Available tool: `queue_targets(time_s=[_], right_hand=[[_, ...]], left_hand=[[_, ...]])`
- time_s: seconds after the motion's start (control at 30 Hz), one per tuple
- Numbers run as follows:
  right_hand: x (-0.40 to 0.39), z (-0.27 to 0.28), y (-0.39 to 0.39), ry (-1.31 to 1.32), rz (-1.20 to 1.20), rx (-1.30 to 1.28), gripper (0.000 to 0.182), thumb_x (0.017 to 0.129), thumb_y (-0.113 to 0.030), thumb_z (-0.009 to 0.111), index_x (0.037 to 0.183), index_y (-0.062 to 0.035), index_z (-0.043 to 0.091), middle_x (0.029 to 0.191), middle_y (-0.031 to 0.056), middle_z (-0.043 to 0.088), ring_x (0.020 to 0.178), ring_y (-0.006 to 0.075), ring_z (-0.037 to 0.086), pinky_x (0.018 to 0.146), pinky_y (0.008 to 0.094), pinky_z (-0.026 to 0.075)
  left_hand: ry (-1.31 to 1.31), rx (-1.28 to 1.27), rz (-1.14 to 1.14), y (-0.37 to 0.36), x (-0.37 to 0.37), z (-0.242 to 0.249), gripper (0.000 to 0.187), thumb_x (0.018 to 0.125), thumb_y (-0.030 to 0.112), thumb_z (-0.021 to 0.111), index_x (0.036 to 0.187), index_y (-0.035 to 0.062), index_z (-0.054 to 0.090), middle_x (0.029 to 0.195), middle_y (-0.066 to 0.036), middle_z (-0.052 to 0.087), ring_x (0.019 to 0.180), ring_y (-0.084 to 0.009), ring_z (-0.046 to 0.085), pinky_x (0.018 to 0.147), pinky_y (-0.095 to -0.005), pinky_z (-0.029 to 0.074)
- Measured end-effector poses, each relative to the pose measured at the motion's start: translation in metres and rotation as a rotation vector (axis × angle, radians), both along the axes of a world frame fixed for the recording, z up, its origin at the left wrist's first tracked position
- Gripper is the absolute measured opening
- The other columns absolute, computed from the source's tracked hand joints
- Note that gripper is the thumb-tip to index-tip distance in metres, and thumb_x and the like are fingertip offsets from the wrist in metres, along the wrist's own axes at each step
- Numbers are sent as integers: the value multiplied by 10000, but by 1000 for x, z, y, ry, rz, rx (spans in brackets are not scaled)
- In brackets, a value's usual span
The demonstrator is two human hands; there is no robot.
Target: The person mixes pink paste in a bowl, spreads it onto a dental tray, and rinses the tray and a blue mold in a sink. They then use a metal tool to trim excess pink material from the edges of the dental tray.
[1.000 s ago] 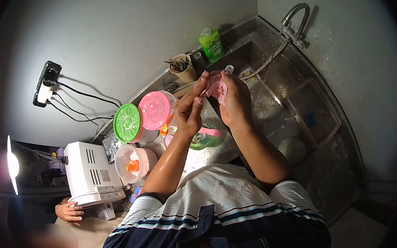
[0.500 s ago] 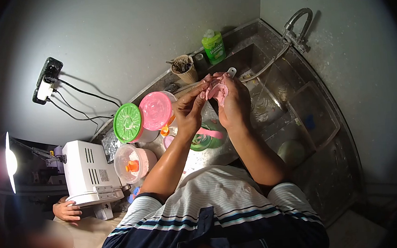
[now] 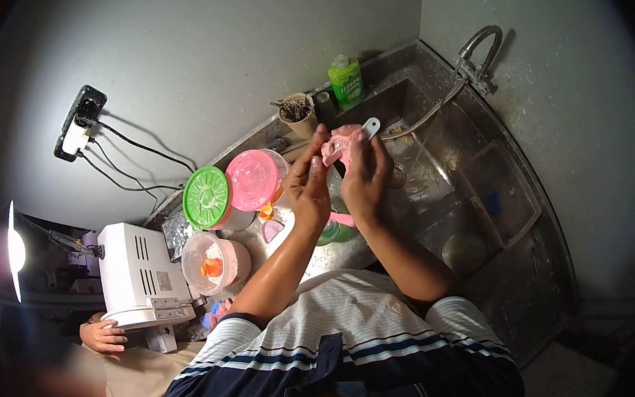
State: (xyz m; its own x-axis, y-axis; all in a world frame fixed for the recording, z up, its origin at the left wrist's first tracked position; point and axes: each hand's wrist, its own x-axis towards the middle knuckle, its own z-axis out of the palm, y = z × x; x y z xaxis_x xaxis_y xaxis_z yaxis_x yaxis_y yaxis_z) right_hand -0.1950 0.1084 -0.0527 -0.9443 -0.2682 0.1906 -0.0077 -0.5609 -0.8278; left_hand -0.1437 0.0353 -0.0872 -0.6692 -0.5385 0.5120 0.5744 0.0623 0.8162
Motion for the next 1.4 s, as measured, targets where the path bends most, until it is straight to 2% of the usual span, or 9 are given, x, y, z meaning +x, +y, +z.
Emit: queue_targets(time_s=[0.07, 0.1, 0.2, 0.37, 0.47, 0.57, 0.7, 1.13, 1.4], right_hand=[[5, -2, 4, 494, -120, 218, 257, 1007, -132, 417, 1028, 46, 602, 1016, 159, 657, 920, 254, 647, 832, 336, 503], [3, 1, 7, 749, -182, 283, 245, 992, -115, 431, 1036, 49, 607, 1028, 169, 657, 924, 273, 651, 835, 349, 505], [15, 6, 11, 1106, -150, 375, 193, 943, -80, 503, 1060, 25, 616, 1069, 188, 656, 973, 315, 647, 874, 397, 504], [28, -6, 12, 1196, -125, 375, 197, 939, -75, 498, 1087, -1, 604, 1070, 183, 654, 983, 313, 646, 879, 399, 501], [34, -18, 10, 1153, -47, 339, 235, 906, -60, 526, 1130, -7, 576, 1096, 172, 638, 1053, 328, 620, 918, 402, 479], [39, -20, 13, 1244, -51, 352, 253, 895, -69, 531, 1142, -28, 571, 1102, 173, 642, 1048, 330, 623, 919, 425, 463], [50, -32, 18, 1319, 8, 289, 287, 873, -67, 535, 1155, -24, 571, 1145, 189, 644, 1060, 339, 620, 923, 451, 449], [110, -77, 13, 1243, 68, 160, 263, 873, -72, 531, 1115, 1, 605, 1108, 220, 636, 981, 385, 619, 877, 491, 464], [134, -92, 11, 1388, 145, 188, 262, 861, -123, 533, 1066, 18, 613, 1126, 232, 633, 1031, 378, 626, 902, 481, 465]], left_hand=[[103, 665, -173, 12, 4, 22, 480, 1018, 295, 480, 1387, -8, 436, 1429, -198, 457, 1296, -268, 469, 1076, -404, 391], [83, 676, -282, 10, 4, 22, 649, 1006, 507, 381, 1425, 12, 358, 1429, -196, 434, 1265, -304, 483, 1054, -429, 413], [78, 956, -816, -11, 2, 28, 754, 959, 642, 297, 1309, -9, 443, 1305, -236, 526, 1222, -374, 504, 1037, -494, 425], [-164, 1113, -473, -1, 22, 49, 766, 966, 625, 301, 970, -79, 603, 1055, -267, 635, 1022, -414, 632, 929, -507, 515], [-159, 865, -382, -5, 29, 33, 721, 967, 619, 299, 855, -36, 580, 949, -240, 631, 977, -397, 646, 884, -510, 537], [-57, 950, -384, -2, 35, 21, 685, 964, 622, 305, 753, 9, 523, 813, -190, 587, 842, -360, 646, 814, -488, 549], [-55, 996, -352, 3, 52, 12, 646, 966, 614, 340, 727, 34, 493, 713, -138, 534, 671, -293, 563, 692, -429, 526], [-23, 980, -226, 8, 119, -20, 565, 984, 545, 404, 725, 47, 469, 697, -133, 517, 704, -320, 558, 645, -427, 495], [59, 1222, -232, 5, 155, -42, 519, 994, 505, 429, 698, 78, 430, 674, -114, 477, 700, -297, 536, 650, -387, 472]])
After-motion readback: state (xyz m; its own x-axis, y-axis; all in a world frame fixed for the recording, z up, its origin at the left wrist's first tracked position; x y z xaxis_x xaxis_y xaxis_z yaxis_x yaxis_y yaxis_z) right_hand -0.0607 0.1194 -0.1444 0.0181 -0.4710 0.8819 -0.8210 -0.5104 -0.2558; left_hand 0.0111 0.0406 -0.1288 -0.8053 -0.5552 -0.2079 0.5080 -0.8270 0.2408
